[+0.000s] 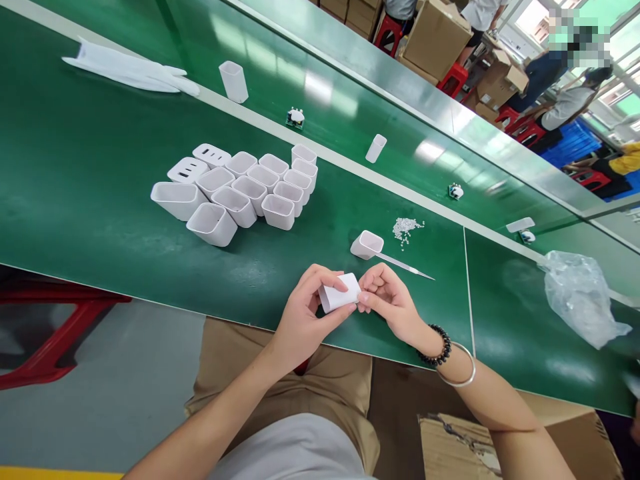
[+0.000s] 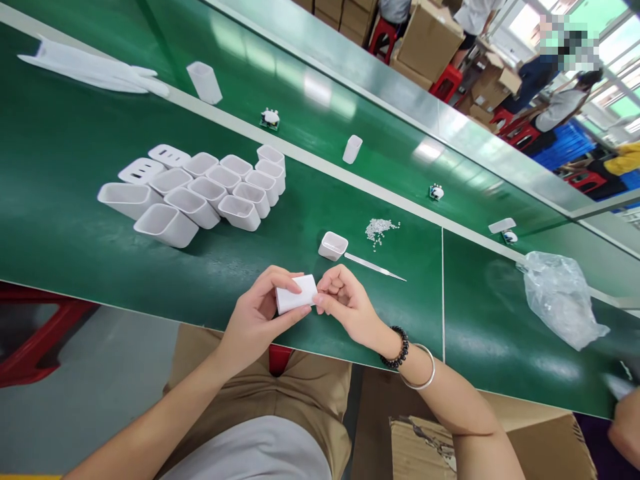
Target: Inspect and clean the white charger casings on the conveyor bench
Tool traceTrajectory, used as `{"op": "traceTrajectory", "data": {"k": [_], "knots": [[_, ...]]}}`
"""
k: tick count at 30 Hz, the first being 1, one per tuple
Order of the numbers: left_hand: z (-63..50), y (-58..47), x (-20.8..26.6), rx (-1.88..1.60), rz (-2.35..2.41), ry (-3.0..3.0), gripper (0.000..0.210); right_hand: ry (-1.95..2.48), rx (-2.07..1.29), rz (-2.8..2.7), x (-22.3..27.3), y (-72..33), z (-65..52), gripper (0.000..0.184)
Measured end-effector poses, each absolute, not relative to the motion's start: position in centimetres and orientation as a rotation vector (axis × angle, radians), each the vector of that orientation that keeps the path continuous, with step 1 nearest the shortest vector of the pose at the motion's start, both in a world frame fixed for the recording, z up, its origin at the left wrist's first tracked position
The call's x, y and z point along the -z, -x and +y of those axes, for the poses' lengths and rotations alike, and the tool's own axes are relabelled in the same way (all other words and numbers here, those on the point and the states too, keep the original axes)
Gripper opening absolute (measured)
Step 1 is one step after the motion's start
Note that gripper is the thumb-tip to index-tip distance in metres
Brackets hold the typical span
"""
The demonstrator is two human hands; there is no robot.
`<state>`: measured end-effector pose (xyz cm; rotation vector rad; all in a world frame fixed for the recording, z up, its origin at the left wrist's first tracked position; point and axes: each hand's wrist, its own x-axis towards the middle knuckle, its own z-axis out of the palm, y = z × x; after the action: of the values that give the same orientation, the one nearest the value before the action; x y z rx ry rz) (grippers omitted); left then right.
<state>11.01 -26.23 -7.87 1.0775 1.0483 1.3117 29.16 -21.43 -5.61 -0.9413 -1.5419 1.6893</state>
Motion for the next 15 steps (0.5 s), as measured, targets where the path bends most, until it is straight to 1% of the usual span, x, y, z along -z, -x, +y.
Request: {"op": "traceTrajectory", "data": {"k": [4, 9, 15], "knots": [[-26.37, -11.02, 7.85, -1.302, 1.063, -1.085, 0.016, 0.879, -1.780, -1.489, 5.77, -29.09, -21.07, 0.034], [-26.43, -11.05, 7.73, -1.246, 1.092, -1.092, 0.014, 0.876, -1.792, -1.509, 5.90, -29.12, -20.99, 0.035], [-26.26, -11.01, 7.57, -1.224, 1.060, -1.067, 0.017, 0.867, -1.769, -1.497, 5.73, -29.03, -21.19, 0.028]]}}
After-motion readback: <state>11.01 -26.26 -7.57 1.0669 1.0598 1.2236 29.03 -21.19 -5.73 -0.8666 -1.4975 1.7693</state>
